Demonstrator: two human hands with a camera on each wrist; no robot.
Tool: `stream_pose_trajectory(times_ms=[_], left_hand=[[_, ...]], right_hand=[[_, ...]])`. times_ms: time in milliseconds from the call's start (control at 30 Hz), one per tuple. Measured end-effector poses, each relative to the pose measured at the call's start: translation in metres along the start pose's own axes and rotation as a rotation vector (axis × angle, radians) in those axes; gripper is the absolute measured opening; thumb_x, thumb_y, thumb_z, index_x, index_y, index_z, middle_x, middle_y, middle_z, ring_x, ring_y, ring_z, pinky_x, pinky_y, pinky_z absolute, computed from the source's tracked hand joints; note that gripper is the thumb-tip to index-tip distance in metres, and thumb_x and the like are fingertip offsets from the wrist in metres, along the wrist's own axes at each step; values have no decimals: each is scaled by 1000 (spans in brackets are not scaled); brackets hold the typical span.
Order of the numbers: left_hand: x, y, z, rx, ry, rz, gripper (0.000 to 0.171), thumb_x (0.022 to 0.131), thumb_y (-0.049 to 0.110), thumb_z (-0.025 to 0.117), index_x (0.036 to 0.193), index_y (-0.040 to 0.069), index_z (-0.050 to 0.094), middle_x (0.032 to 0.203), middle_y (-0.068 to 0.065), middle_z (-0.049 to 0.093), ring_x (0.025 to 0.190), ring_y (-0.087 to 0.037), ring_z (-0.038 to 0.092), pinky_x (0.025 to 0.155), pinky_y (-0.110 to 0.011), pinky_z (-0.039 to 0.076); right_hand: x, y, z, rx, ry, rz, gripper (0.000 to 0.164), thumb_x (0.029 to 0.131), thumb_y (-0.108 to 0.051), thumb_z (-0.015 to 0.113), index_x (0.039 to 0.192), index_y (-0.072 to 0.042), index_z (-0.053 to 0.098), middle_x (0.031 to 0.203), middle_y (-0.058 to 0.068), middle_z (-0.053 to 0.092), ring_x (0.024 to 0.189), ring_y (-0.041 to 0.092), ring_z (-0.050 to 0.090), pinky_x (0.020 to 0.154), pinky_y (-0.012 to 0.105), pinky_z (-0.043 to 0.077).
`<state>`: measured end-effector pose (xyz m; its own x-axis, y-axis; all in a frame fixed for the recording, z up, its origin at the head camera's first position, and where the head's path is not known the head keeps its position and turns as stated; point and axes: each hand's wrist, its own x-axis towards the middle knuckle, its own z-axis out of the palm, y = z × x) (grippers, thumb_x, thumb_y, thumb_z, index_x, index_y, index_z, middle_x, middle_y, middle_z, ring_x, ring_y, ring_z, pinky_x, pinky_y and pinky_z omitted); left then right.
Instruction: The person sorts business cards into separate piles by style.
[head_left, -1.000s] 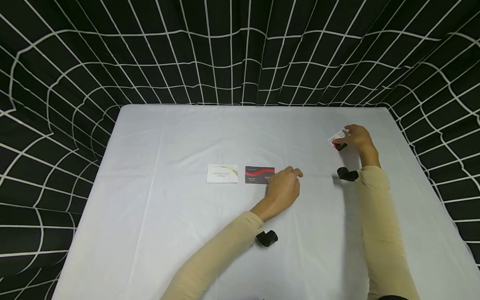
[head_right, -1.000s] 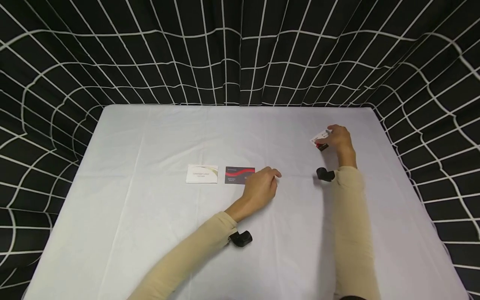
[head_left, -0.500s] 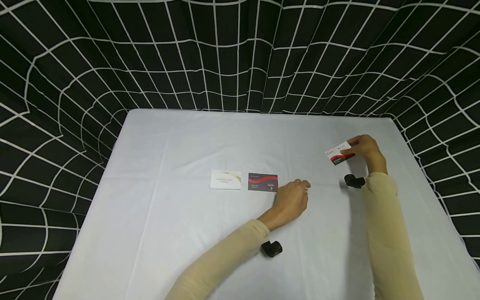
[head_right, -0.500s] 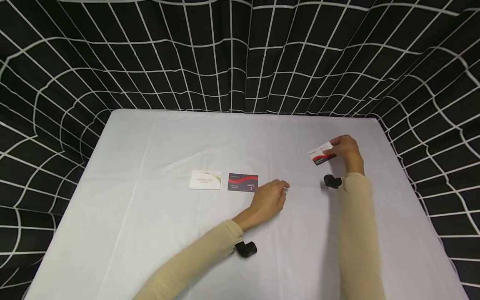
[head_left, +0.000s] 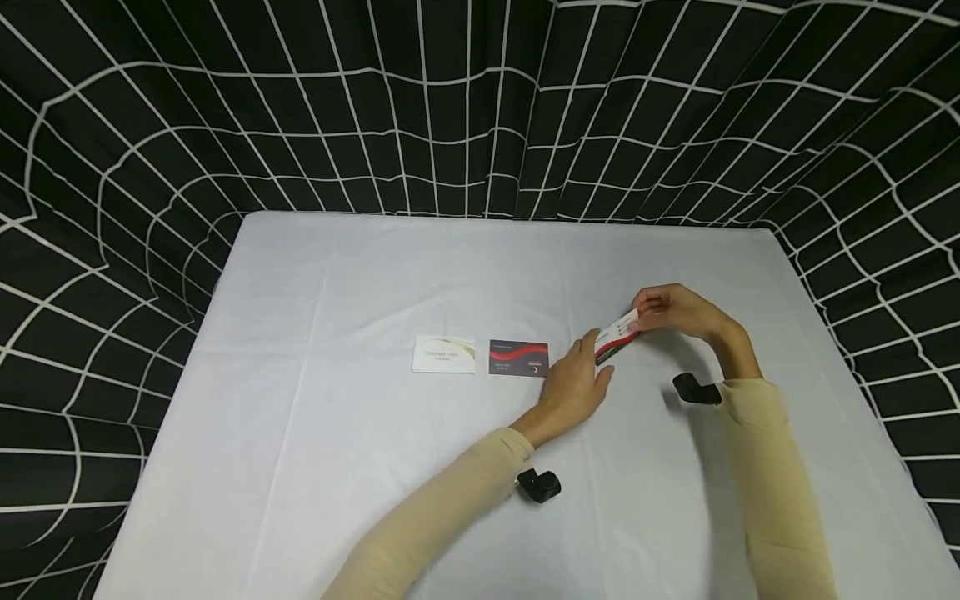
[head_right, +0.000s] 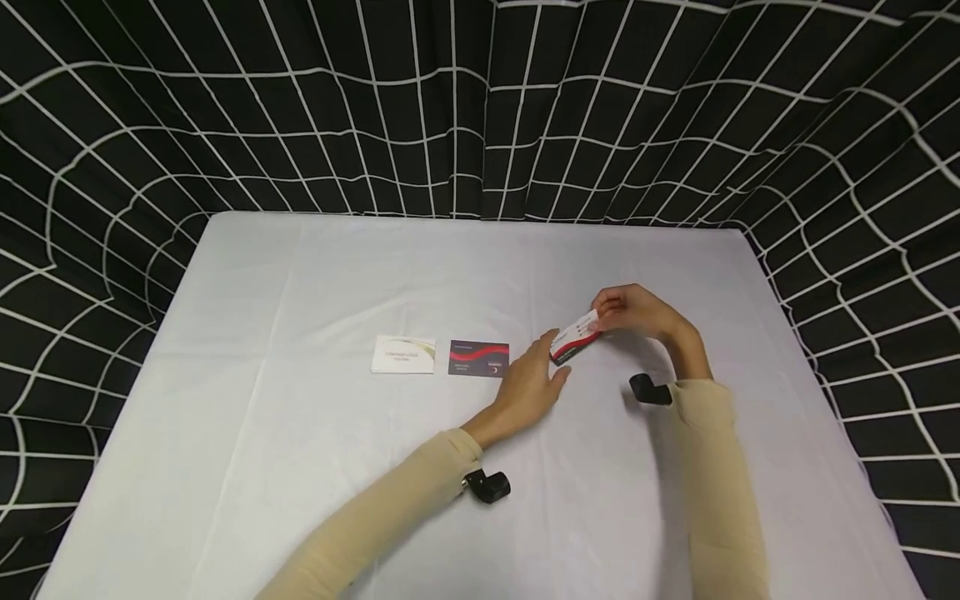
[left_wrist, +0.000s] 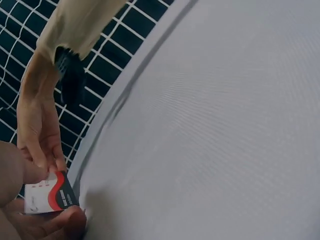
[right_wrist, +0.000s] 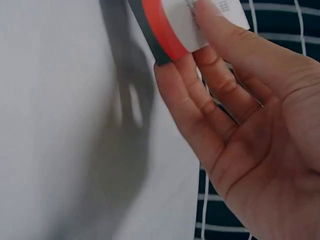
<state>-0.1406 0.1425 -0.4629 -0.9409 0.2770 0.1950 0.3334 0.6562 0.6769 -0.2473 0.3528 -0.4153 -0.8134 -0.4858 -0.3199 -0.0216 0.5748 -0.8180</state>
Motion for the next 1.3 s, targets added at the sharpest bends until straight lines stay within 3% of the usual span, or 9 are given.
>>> stream_pose_trajectory(times_ms=[133, 267, 467, 633, 800, 933, 1200, 1300], left_hand=[[3, -5, -11, -17, 41, -9, 30, 85, 20, 61, 112, 10, 55, 88, 0, 63, 71, -9, 58, 53, -23, 42], [4, -16, -33, 26, 37, -52, 16, 81, 16, 66, 95, 12, 60, 80, 0, 63, 67, -9, 57, 48, -23, 38], [5, -36, -72, 105, 19, -120, 29, 73, 20, 75, 99, 14, 63, 88, -1, 66, 73, -15, 61, 55, -30, 43], [2, -50, -95, 112, -12, -154, 34, 71, 22, 77, 100, 11, 64, 90, -3, 64, 76, -18, 59, 60, -33, 43], [-3, -63, -101, 94, -61, -171, 36, 70, 20, 78, 102, 9, 64, 87, -3, 61, 76, -17, 57, 64, -33, 43], [-4, -67, -103, 82, -46, -148, 36, 70, 15, 77, 102, 6, 63, 87, -5, 59, 76, -19, 56, 65, -31, 44], [-6, -64, -97, 123, -29, -139, 35, 71, 12, 76, 101, 2, 62, 86, -8, 57, 73, -24, 58, 65, -31, 47], [-8, -64, -99, 127, -17, -137, 35, 70, 11, 76, 101, 1, 61, 85, -9, 56, 72, -24, 58, 64, -31, 47]], right_hand=[[2, -16, 32, 73, 33, -9, 25, 77, -9, 70, 92, 5, 56, 82, 14, 61, 71, 12, 56, 66, 29, 49], [6, -25, 70, 115, 98, -1, 28, 78, -14, 71, 95, 3, 56, 82, 11, 61, 70, 13, 56, 63, 28, 49], [12, -48, 115, 205, 241, 75, 34, 77, -16, 72, 99, 4, 56, 82, 7, 58, 67, 11, 58, 63, 28, 52], [17, -62, 136, 276, 276, 135, 32, 78, -11, 69, 102, 6, 55, 83, 8, 58, 63, 12, 59, 62, 31, 53], [17, -65, 149, 226, 325, 164, 30, 77, -10, 70, 100, 3, 57, 80, 11, 60, 58, 15, 60, 58, 30, 53], [19, -64, 158, 185, 386, 153, 31, 77, -12, 71, 102, 0, 57, 79, 12, 61, 57, 13, 59, 56, 26, 51], [13, -57, 168, 163, 459, 216, 32, 77, -17, 71, 103, -3, 59, 80, 8, 60, 64, 10, 50, 55, 19, 40], [11, -61, 168, 169, 454, 203, 32, 78, -16, 70, 104, -2, 59, 82, 11, 62, 62, 10, 52, 54, 19, 41]])
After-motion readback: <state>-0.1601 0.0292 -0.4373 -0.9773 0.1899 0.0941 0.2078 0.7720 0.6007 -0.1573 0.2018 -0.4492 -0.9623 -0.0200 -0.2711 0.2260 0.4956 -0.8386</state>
